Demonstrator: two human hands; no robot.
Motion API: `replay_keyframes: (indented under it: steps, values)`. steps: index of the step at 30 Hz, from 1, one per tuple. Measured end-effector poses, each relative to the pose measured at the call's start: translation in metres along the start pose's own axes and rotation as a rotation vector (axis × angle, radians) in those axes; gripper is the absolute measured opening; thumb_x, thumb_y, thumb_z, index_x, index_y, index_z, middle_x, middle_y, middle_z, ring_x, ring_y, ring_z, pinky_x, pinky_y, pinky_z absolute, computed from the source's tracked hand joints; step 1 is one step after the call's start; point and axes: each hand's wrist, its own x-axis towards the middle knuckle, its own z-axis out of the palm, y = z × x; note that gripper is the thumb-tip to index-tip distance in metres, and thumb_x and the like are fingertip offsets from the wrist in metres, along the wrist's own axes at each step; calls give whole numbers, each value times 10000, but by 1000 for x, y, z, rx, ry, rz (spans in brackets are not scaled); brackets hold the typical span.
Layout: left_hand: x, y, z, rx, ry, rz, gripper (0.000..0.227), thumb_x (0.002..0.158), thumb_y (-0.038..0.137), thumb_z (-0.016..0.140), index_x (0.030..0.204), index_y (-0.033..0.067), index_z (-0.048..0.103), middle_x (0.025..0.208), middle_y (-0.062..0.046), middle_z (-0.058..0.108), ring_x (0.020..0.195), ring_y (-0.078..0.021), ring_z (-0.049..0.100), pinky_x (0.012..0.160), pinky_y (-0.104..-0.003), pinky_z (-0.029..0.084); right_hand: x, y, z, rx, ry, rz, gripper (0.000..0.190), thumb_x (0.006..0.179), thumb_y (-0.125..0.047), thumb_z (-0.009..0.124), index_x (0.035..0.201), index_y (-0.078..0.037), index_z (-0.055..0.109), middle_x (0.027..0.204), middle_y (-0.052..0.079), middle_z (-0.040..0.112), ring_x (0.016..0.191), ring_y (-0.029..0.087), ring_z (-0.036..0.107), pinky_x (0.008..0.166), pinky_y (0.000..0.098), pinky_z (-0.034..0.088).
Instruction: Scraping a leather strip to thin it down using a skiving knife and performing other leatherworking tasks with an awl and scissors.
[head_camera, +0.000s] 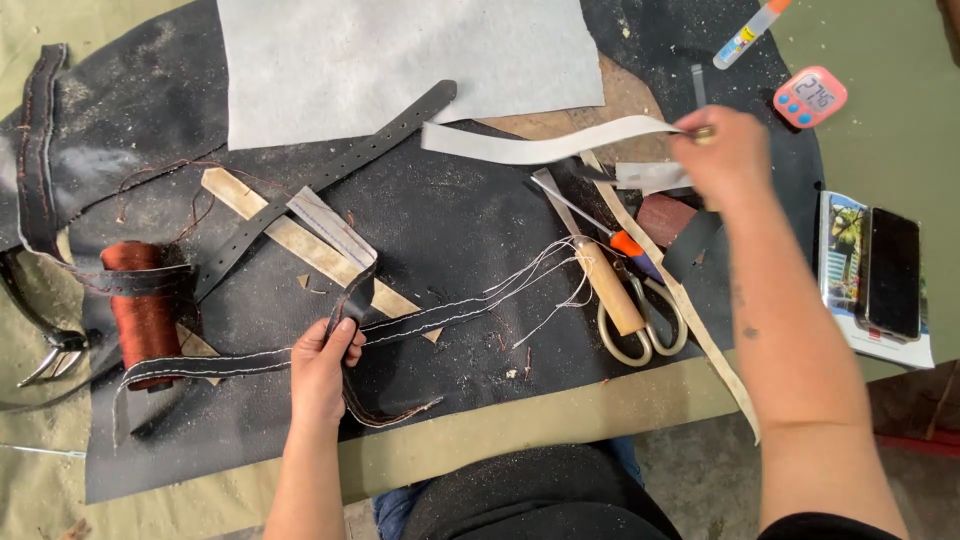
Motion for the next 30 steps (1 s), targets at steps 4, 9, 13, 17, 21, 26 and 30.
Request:
replay_keyframes:
  steps: [4,9,13,17,21,26,30]
  values:
    - [-1,4,-4,110,-60,-99,141,986,163,671,874,79,689,765,-68,681,661,-122,542,614,-249,438,-4,-37,-49,-75,-360,349,98,982,-144,730,1076,-126,707,1128,65,647,910,197,570,894,397,491]
    - [-4,14,2,133,-75,-96,167,987,174,668,843,91,682,756,-51,674,668,-109,542,620,-244,432,17,5,-14,-361,-544,312,437,917,-262,765,1305,-175,585,1203,171,669,958,370,635,729,466,440]
    - [-2,13,3,151,-92,-91,160,980,166,662,835,100,676,747,-39,677,660,-105,548,617,-247,442,35,10,-4,-378,-377,229,351,893,-221,791,1222,-188,673,1160,154,727,957,374,686,742,495,508]
    - [-2,21,8,169,-91,-97,161,985,153,648,834,106,673,762,-34,670,669,-115,555,624,-267,454,58,29,-12,-235,26,103,241,913,-193,734,1150,-194,691,1056,160,733,919,404,683,695,525,520]
    - [-4,27,14,197,-75,-137,82,941,106,625,919,71,695,757,-41,672,663,-115,569,617,-257,460,49,29,-6,-29,163,-206,642,925,-276,939,1398,-47,570,1284,179,631,1098,329,591,837,457,432]
    - [1,7,7,191,-52,-18,171,888,134,647,1019,85,744,729,18,670,624,-70,565,597,-231,483,-24,-16,63,505,-49,-261,439,1101,-45,746,1459,-64,492,1200,80,632,600,127,462,527,249,400]
    - [-4,22,4,199,-120,-50,131,911,193,661,998,112,716,751,-3,696,647,-88,611,596,-238,496,-114,-82,92,590,-278,-34,347,1026,-102,662,1368,-93,604,904,40,567,638,125,507,672,289,444]
